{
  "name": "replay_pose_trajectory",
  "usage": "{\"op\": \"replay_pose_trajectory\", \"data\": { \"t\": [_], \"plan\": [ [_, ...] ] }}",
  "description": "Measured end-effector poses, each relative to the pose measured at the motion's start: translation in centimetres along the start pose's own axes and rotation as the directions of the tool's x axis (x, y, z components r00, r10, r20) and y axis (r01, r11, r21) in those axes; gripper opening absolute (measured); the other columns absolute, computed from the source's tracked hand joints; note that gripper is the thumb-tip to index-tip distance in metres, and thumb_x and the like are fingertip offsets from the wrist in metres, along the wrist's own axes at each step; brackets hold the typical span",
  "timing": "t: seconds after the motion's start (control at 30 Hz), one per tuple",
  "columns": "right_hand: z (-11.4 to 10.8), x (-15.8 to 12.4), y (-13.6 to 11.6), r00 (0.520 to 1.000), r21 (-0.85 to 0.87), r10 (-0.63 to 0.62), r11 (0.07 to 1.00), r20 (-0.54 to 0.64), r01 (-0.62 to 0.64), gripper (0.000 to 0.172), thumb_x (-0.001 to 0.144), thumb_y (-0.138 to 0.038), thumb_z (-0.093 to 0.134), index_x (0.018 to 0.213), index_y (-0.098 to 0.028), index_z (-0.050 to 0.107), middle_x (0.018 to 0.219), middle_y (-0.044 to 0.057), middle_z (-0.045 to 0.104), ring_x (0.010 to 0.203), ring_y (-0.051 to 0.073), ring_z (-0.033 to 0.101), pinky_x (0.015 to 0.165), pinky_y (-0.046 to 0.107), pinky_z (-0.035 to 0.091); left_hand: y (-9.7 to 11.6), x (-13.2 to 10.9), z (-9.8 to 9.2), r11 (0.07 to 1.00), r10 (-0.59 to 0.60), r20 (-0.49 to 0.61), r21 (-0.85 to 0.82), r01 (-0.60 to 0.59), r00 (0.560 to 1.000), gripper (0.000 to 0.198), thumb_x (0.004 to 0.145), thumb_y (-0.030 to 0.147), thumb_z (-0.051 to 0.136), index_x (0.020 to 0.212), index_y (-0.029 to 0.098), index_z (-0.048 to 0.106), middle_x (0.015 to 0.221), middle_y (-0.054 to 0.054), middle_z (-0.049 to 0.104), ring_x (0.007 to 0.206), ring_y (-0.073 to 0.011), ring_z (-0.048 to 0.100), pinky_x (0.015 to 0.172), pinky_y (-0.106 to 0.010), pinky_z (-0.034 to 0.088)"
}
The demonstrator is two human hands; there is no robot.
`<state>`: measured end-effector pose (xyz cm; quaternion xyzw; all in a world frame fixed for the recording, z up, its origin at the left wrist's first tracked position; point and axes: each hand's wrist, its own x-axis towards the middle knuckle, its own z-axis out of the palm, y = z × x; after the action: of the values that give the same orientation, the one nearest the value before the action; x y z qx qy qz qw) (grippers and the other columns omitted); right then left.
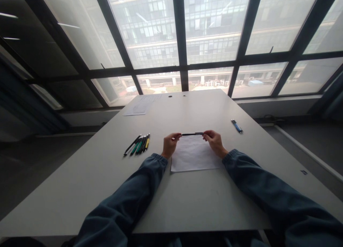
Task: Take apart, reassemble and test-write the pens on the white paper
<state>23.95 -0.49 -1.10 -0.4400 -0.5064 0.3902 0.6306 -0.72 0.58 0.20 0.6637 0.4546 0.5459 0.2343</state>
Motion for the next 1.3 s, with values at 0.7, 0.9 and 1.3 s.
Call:
{"op": "replay_pose_trajectory", "data": {
  "t": [0.7,0.9,1.3],
  "plan": [
    [-0.2,0.0,0.6,0.999,-0.017,-0.036,0.999,0.030,0.037,0.035,0.071,-0.050,0.075,0.083,-0.017,0.068,0.072,0.006,0.070,0.059,0.016,0.060,0.054,0.030,0.047,-0.2,-0.4,-0.4,1.000,-0.024,0.026,-0.018,0.024,0.999,0.025,0.084,0.039,0.067,0.091,0.017,0.076,0.083,-0.007,0.076,0.066,-0.0164,0.067,0.059,-0.025,0.051],
    [-0.2,0.2,1.0,0.998,-0.018,-0.058,0.998,0.034,0.059,0.036,0.072,-0.051,0.075,0.082,-0.016,0.068,0.070,0.006,0.070,0.058,0.016,0.059,0.053,0.029,0.047,-0.3,-0.4,-0.3,1.000,-0.023,0.025,-0.004,0.023,0.999,0.025,0.085,0.039,0.066,0.091,0.017,0.076,0.081,-0.006,0.076,0.065,-0.0162,0.067,0.057,-0.025,0.050],
    [-0.3,0.3,1.1,0.997,-0.028,-0.074,0.997,0.039,0.075,0.034,0.074,-0.048,0.074,0.083,-0.016,0.068,0.070,0.005,0.070,0.057,0.015,0.059,0.052,0.028,0.048,-0.6,-0.4,-0.3,1.000,0.005,0.038,0.021,-0.006,0.999,0.026,0.086,0.040,0.064,0.091,0.017,0.075,0.079,-0.006,0.075,0.065,-0.0160,0.067,0.057,-0.025,0.050]
  ]
}}
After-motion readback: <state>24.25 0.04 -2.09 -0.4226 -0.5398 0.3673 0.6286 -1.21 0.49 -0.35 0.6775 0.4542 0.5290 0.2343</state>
